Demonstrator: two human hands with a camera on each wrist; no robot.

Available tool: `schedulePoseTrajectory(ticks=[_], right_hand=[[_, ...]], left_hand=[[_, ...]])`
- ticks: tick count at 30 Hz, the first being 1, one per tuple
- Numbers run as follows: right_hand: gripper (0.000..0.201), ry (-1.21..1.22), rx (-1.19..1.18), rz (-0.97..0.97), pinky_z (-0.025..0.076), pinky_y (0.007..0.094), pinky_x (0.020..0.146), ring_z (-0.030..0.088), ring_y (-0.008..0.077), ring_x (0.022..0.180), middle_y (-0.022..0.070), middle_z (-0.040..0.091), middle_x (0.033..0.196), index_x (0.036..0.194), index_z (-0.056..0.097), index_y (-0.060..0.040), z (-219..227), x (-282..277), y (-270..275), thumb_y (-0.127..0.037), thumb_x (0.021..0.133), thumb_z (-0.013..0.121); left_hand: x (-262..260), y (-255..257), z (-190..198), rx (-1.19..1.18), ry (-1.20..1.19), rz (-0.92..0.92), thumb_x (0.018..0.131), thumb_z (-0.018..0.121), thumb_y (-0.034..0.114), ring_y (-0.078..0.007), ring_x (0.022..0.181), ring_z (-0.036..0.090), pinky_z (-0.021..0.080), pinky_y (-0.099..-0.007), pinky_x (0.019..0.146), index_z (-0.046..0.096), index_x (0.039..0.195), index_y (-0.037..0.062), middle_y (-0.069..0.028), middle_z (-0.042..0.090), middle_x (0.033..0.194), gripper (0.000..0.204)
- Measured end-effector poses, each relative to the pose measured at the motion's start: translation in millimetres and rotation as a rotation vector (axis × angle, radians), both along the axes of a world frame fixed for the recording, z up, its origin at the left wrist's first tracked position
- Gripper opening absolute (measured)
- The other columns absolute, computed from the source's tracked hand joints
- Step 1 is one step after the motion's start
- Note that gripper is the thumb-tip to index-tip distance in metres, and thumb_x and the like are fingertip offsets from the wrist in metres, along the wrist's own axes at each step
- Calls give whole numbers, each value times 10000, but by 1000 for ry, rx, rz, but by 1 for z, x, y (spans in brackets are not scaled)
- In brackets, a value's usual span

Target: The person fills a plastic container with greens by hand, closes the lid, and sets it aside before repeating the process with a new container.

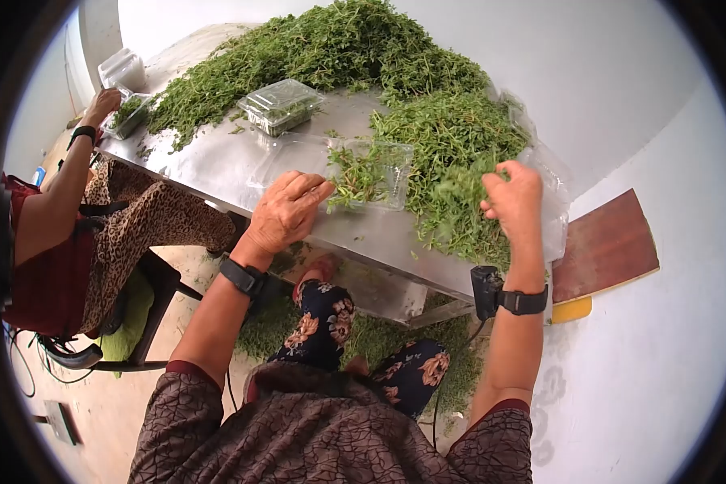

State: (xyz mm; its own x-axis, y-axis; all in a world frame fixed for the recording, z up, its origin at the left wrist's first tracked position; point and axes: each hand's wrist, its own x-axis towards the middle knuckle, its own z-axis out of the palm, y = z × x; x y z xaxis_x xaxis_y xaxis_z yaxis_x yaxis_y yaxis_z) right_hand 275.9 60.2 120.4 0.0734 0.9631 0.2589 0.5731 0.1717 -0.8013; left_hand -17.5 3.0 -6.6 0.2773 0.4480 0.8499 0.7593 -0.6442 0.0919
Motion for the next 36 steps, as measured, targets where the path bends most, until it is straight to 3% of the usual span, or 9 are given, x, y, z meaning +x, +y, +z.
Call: schedulePoseTrajectory(ticks=[10, 17, 19, 21, 28, 36], right_hand=[[231, 199, 139, 192, 436, 208, 395, 598, 109, 535, 63, 606, 736, 965, 591, 78, 41, -61, -29, -88, 806, 615], [300, 209, 31, 314, 471, 207, 414, 619, 118, 566, 109, 642, 783, 1046, 583, 72, 11, -80, -11, -132, 833, 642], [336, 164, -19, 307, 473, 218, 425, 626, 132, 578, 124, 650, 796, 1066, 577, 66, 4, -78, -11, -180, 848, 645], [345, 130, -9, 182, 465, 237, 430, 623, 135, 573, 113, 647, 786, 1077, 575, 52, 3, -77, -16, -210, 860, 632], [304, 56, -58, 156, 456, 252, 473, 612, 128, 557, 97, 651, 734, 1053, 595, 38, -27, -60, -23, -201, 867, 623], [360, 180, -163, 155, 461, 271, 484, 602, 128, 532, 102, 644, 710, 1079, 579, 60, -69, -65, -41, -224, 865, 636]], left_hand=[[-1, 1, -1, -12, 19, 10, 647, 610, -38, -243, 832, 570, 488, -350, 741, 613, 1064, 42, -62, 581, 995, 425], [-1, 1, -1, -28, 13, -5, 652, 606, -42, -244, 827, 572, 486, -352, 746, 615, 1061, 42, -68, 584, 987, 418], [-1, 1, -1, -20, 15, -4, 654, 604, -41, -245, 828, 572, 484, -351, 747, 614, 1063, 43, -67, 585, 983, 417], [-1, 1, 0, -24, 10, -3, 655, 603, -41, -245, 827, 572, 484, -349, 745, 614, 1063, 41, -67, 585, 981, 416], [-1, 1, -1, -17, 8, -5, 654, 599, -45, -248, 819, 570, 484, -347, 733, 612, 1065, 33, -69, 591, 981, 418], [1, 1, 0, -6, 14, 0, 650, 586, -66, -261, 822, 571, 485, -353, 718, 604, 1063, 34, -75, 602, 972, 425]])
